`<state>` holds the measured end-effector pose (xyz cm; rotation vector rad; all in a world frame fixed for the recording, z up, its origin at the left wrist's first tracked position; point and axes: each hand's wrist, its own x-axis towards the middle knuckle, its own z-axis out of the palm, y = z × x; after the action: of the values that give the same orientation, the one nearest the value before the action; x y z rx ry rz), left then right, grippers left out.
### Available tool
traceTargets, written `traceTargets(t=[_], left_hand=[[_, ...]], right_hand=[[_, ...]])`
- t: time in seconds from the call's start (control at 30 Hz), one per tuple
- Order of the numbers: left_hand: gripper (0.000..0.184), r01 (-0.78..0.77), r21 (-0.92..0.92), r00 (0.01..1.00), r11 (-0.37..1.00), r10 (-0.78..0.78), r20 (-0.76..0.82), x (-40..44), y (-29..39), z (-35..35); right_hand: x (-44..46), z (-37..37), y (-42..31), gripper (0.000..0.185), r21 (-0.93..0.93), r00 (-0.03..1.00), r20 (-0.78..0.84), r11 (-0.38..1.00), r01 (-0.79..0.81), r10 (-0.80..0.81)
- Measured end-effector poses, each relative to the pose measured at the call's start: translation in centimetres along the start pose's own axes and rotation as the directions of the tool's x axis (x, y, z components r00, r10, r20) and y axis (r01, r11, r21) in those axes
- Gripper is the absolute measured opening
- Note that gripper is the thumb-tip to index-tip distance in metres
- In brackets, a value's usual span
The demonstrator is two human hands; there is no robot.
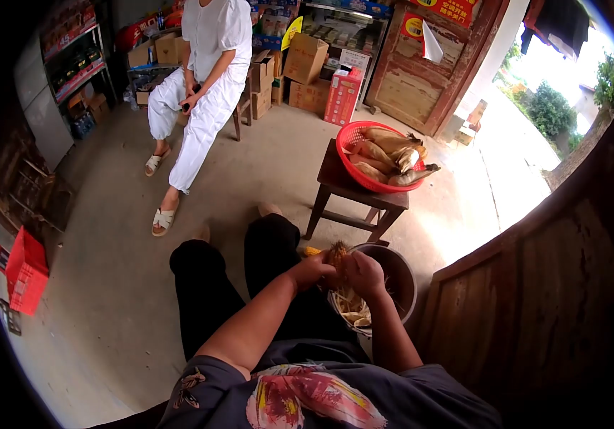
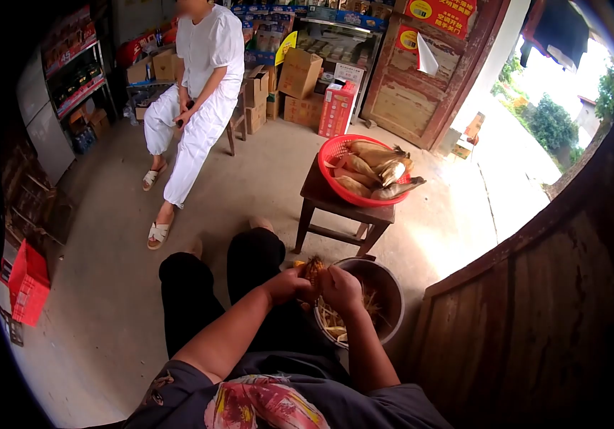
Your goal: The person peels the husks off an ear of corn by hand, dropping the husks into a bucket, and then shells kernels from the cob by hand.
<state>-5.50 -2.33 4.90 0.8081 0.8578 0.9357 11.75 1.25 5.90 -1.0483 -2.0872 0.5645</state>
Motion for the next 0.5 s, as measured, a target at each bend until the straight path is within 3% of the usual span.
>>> traceTargets(t=[0.1,0.3,0.37,0.4,0.47,0.5], left_hand=[[0.048,0.011,0.041,0.999,0.999,-0.010,-0.032,0.1,0.1,-0.1],[0.051,0.037,-0.045,0.999,0.998,-0.039,-0.034,0.5,-0.6,-0.6],[0.058,0.034,-0.126,0.999,0.991,-0.032,0.018,0.6,-0.9,-1.0],[0.058,0.036,-0.124,0.999,0.992,-0.034,0.018,0.6,-0.9,-1.0],[0.058,0.019,-0.170,0.999,0.985,-0.012,0.040,0.5,-0.8,-1.0],[0.058,0.019,-0.170,0.999,0.985,-0.012,0.039,0.5,-0.7,-1.0]], right_hand=[[-0.3,-0.1,1.0,0.026,-0.037,0.997,-0.072,0.999,0.005,-0.007],[-2.4,0.5,4.3,0.026,-0.184,0.999,0.034,0.983,0.011,-0.004],[-3.1,0.5,5.2,0.018,-0.506,0.933,0.336,0.860,0.061,0.132],[-3.8,0.7,5.8,0.018,-0.505,0.933,0.335,0.861,0.059,0.132],[-5.4,1.7,8.4,0.020,-0.421,0.893,0.228,0.867,-0.268,0.387],[-5.1,1.7,8.3,0.020,-0.420,0.893,0.229,0.867,-0.268,0.387]])
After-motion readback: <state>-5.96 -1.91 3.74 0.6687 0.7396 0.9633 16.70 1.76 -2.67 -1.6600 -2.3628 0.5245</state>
